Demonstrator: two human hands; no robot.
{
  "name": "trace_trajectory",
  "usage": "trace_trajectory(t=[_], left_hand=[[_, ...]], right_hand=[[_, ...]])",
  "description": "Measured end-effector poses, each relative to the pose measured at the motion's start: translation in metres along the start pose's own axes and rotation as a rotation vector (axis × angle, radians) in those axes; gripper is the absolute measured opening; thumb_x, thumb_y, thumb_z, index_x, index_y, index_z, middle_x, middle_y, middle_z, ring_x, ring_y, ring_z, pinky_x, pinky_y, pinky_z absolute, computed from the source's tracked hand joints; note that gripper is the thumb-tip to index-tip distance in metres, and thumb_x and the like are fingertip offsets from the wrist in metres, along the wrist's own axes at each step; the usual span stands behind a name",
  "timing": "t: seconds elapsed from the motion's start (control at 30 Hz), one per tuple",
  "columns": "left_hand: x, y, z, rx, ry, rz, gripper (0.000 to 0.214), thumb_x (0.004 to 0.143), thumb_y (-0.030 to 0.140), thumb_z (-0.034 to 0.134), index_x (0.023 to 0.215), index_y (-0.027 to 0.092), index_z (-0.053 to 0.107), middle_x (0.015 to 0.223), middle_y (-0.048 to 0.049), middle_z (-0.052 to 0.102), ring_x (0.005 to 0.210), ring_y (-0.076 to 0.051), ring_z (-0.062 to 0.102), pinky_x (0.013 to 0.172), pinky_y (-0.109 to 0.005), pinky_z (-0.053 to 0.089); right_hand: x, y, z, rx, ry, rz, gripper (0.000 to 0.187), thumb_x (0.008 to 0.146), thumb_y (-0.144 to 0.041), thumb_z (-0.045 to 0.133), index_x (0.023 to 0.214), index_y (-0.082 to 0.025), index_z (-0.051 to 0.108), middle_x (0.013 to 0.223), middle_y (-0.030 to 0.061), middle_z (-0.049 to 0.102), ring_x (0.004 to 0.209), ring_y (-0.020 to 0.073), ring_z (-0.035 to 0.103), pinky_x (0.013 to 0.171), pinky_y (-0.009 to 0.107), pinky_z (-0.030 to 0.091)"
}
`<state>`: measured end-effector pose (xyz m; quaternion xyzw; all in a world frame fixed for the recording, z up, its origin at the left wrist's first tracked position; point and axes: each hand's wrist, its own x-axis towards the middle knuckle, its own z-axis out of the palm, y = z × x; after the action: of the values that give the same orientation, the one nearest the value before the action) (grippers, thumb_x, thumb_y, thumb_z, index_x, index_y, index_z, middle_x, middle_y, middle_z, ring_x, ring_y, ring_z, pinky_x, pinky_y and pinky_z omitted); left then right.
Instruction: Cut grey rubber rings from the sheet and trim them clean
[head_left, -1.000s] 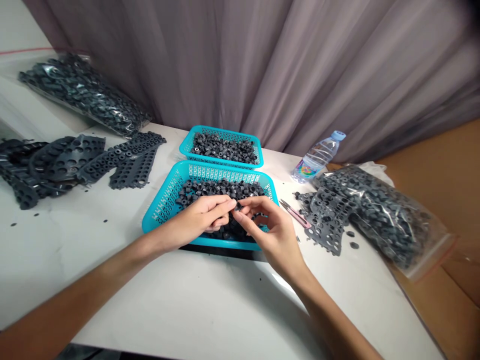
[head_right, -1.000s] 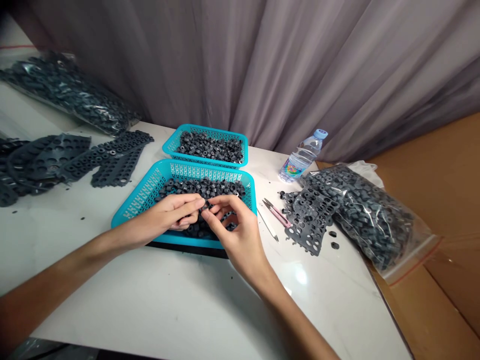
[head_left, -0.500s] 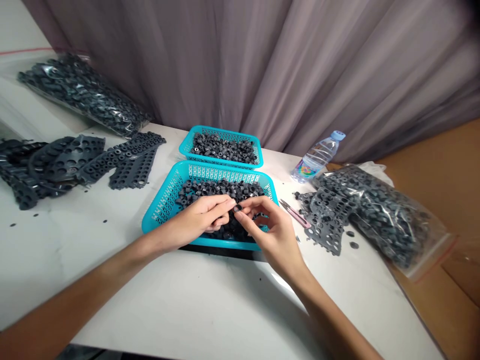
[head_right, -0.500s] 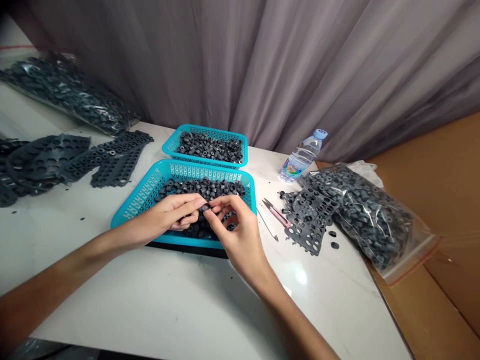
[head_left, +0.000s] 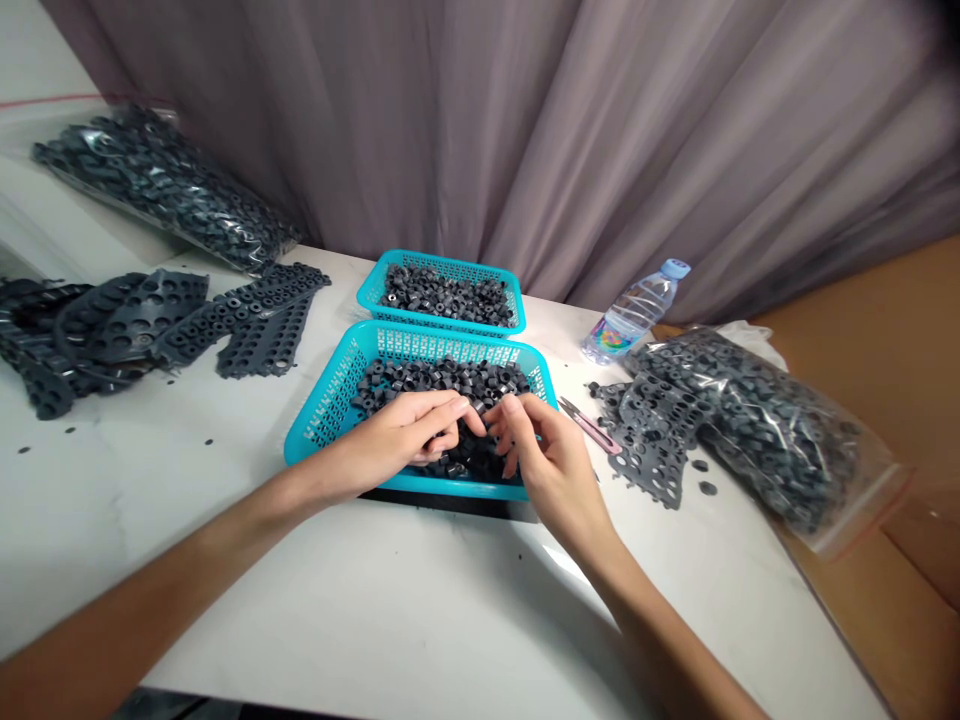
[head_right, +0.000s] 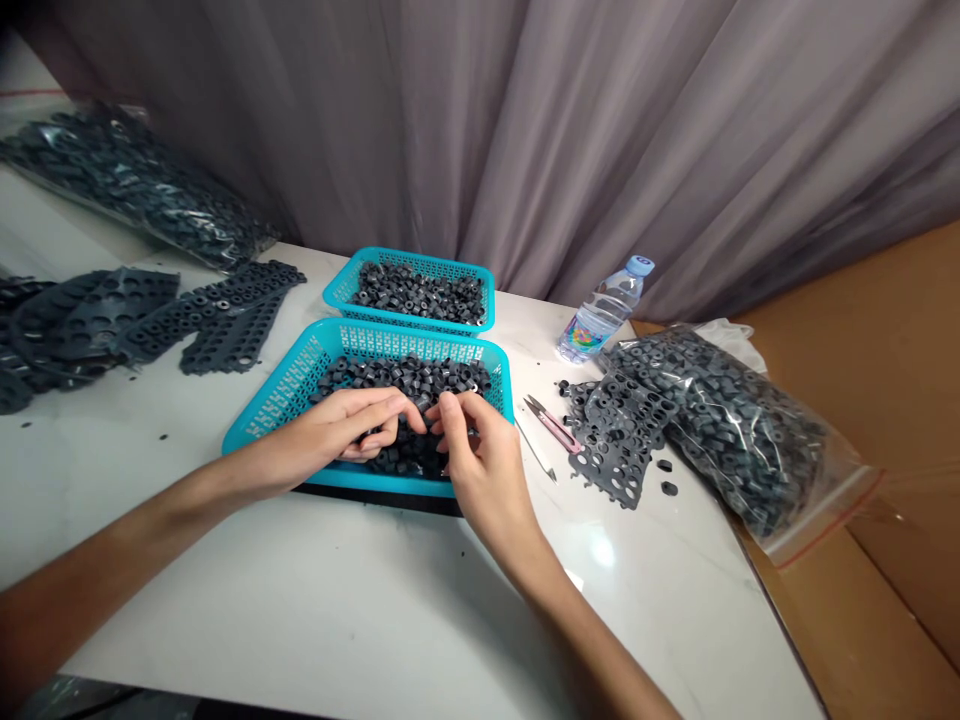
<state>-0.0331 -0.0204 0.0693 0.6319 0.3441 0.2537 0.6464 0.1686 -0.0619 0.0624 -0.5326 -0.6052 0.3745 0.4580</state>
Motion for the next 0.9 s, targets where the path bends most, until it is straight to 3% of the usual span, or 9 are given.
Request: trace_trajectory(t=[0.3, 0.47, 0.67, 0.9], left_hand=[[0.001, -0.001, 0.000, -0.013, 0.015, 0.021, 0.039, 0.108, 0.051, 0.048, 0.107, 0.017, 0.066, 0.076, 0.0051, 0.036, 0.064, -0.012, 0.029, 0.056, -0.025, 0.026], [0.001, -0.002, 0.002, -0.056, 0.056, 0.002, 0.047, 0.109, 0.059, 0.040, 0.109, 0.017, 0.062, 0.075, 0.0045, 0.042, 0.063, -0.012, 0.033, 0.055, -0.025, 0.028], [-0.004, 0.005, 0.007, -0.053, -0.023, -0.027, 0.053, 0.108, 0.065, 0.038, 0.102, 0.018, 0.063, 0.078, 0.0024, 0.048, 0.064, -0.013, 0.036, 0.058, -0.025, 0.034], [-0.008, 0.012, 0.012, 0.033, -0.085, -0.008, 0.056, 0.107, 0.068, 0.034, 0.109, 0.023, 0.066, 0.096, -0.0016, 0.060, 0.072, -0.015, 0.045, 0.071, -0.027, 0.045]], right_hand=[[-0.001, -0.002, 0.001, -0.034, 0.009, -0.031, 0.039, 0.106, -0.052, 0.058, 0.088, -0.019, 0.070, 0.079, 0.0036, 0.065, 0.069, 0.0172, 0.059, 0.058, 0.029, 0.047], [-0.004, -0.002, 0.003, -0.021, 0.001, -0.127, 0.024, 0.104, -0.044, 0.065, 0.098, -0.021, 0.070, 0.089, 0.0038, 0.070, 0.075, 0.0169, 0.062, 0.065, 0.029, 0.050], [-0.006, -0.006, 0.003, -0.183, -0.088, -0.281, 0.017, 0.101, -0.034, 0.070, 0.115, -0.024, 0.074, 0.094, 0.0029, 0.065, 0.071, 0.0155, 0.053, 0.066, 0.032, 0.047], [-0.006, -0.005, 0.004, -0.213, -0.166, -0.305, 0.013, 0.103, -0.034, 0.068, 0.100, -0.024, 0.074, 0.089, 0.0028, 0.063, 0.075, 0.0171, 0.053, 0.066, 0.032, 0.044]])
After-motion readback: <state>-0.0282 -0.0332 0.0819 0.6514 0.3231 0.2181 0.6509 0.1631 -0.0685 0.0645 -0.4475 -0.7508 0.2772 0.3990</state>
